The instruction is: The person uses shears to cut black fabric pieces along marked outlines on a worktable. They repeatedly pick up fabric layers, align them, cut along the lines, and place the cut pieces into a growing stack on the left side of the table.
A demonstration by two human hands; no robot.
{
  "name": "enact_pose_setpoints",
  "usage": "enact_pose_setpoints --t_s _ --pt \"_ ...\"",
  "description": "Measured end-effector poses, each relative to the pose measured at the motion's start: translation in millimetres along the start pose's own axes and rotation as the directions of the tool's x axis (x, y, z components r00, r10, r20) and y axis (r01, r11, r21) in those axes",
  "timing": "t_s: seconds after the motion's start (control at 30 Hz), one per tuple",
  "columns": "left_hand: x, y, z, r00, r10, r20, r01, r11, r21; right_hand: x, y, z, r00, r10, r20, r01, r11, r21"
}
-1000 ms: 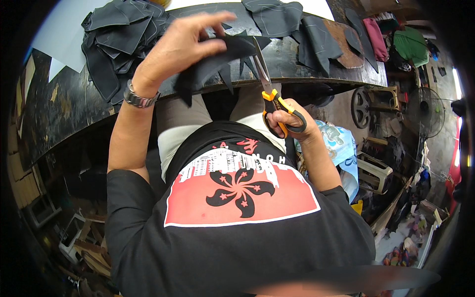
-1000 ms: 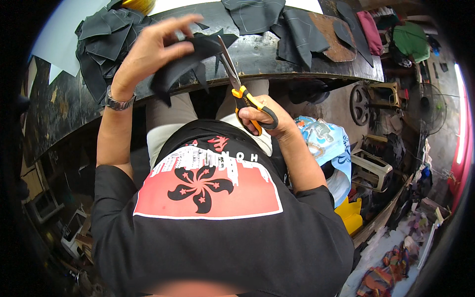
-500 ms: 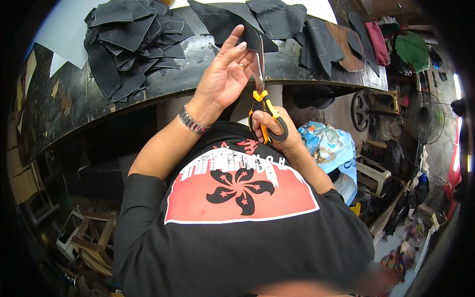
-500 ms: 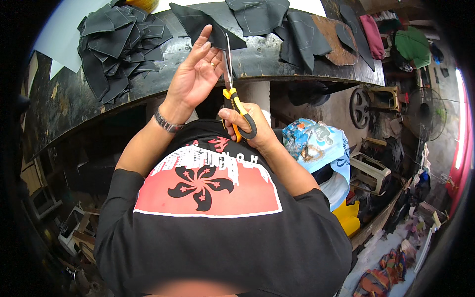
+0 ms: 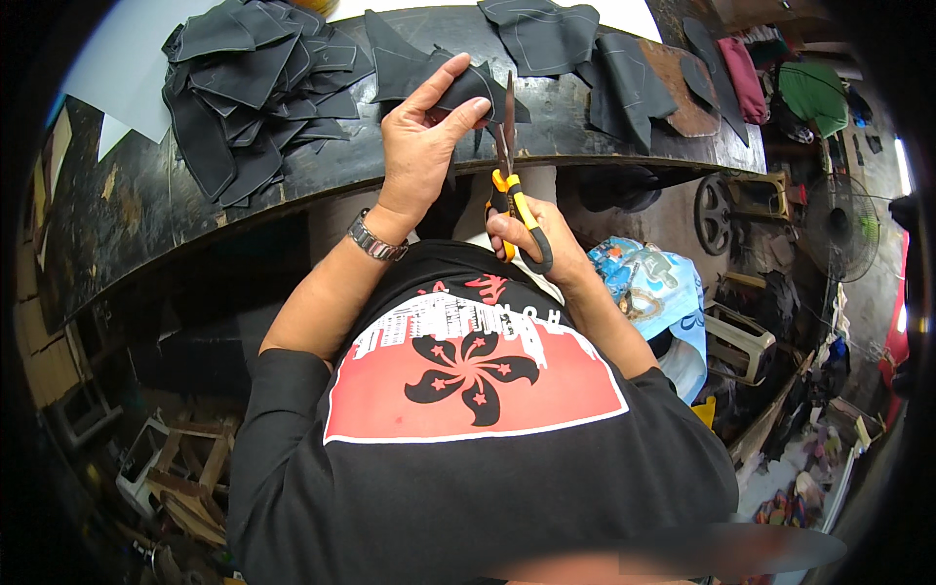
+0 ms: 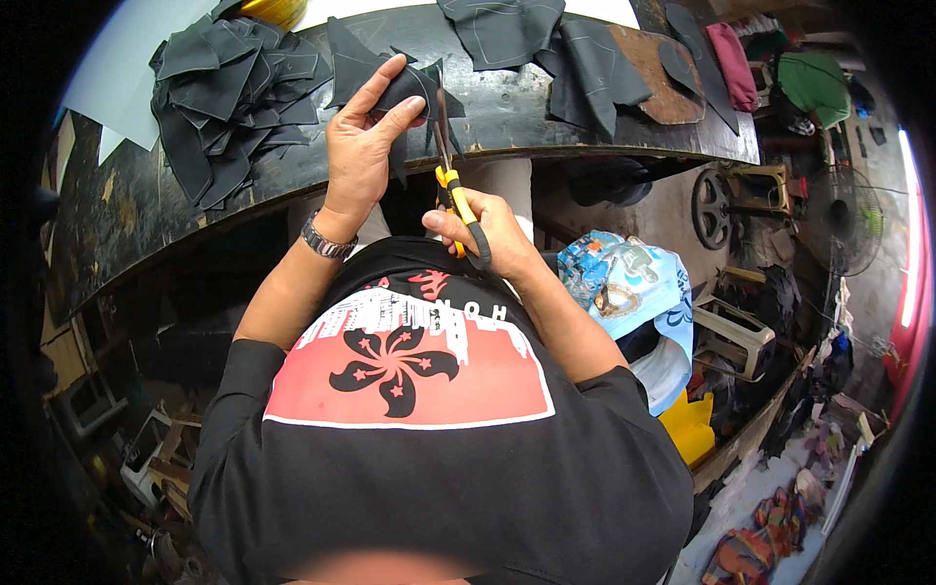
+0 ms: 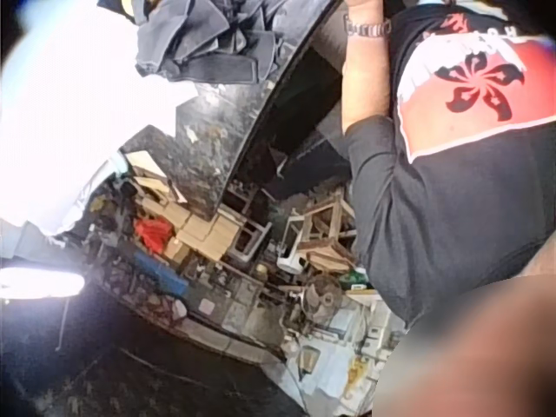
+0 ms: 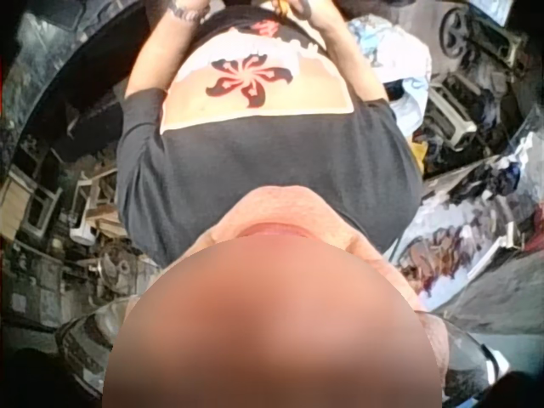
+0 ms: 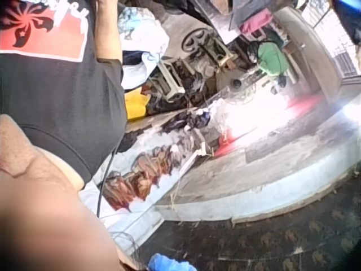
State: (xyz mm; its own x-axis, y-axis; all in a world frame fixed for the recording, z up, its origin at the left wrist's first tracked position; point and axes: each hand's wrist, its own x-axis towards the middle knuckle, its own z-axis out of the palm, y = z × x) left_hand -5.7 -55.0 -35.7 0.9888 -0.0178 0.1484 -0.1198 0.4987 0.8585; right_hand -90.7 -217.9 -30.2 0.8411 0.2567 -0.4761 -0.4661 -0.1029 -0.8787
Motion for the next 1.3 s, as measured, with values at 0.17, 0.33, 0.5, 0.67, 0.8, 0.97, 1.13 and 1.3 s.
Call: enact_pose_setpoints --t_s 0.17,0.33,0.5,0.67,0.8,0.97,1.13,1.3 --pt "0 -3 -1 1.0 -0.014 -0.018 0.014 1.0 0.016 4 -2 2 0.998 -0.025 -0.053 0.017 0.99 -0.137" --pt "-3 -6 3 0.999 -0.028 -0.041 0.026 0.998 -0.048 8 0 4 0.997 -0.048 -0.064 0.039 0.991 -0.131" --pt "-4 -8 6 0.997 -0.021 -0.073 0.01 0.989 -0.151 10 -2 5 0.997 -0.053 -0.049 0.047 0.991 -0.124" --pt "-3 -8 4 0.997 -0.037 -0.061 0.031 0.994 -0.104 8 -4 4 0.998 -0.061 -0.019 0.057 0.987 -0.152" --pt "-2 -8 3 0.996 -0.031 -0.085 0.019 0.991 -0.135 8 0 10 0.998 -0.033 -0.055 0.035 0.999 0.021" --pt "1 -6 0 0.996 -0.008 -0.087 -0.005 0.99 -0.14 4 4 9 0.999 -0.007 -0.046 0.009 0.999 0.036" --pt "2 -3 -3 0.999 -0.008 -0.053 0.003 0.996 -0.09 -1 6 4 0.999 0.006 -0.038 -0.004 0.999 0.05" --pt "5 4 -12 0.999 0.014 0.032 -0.016 0.996 0.082 -8 7 -6 0.999 0.034 -0.017 -0.034 0.999 0.015"
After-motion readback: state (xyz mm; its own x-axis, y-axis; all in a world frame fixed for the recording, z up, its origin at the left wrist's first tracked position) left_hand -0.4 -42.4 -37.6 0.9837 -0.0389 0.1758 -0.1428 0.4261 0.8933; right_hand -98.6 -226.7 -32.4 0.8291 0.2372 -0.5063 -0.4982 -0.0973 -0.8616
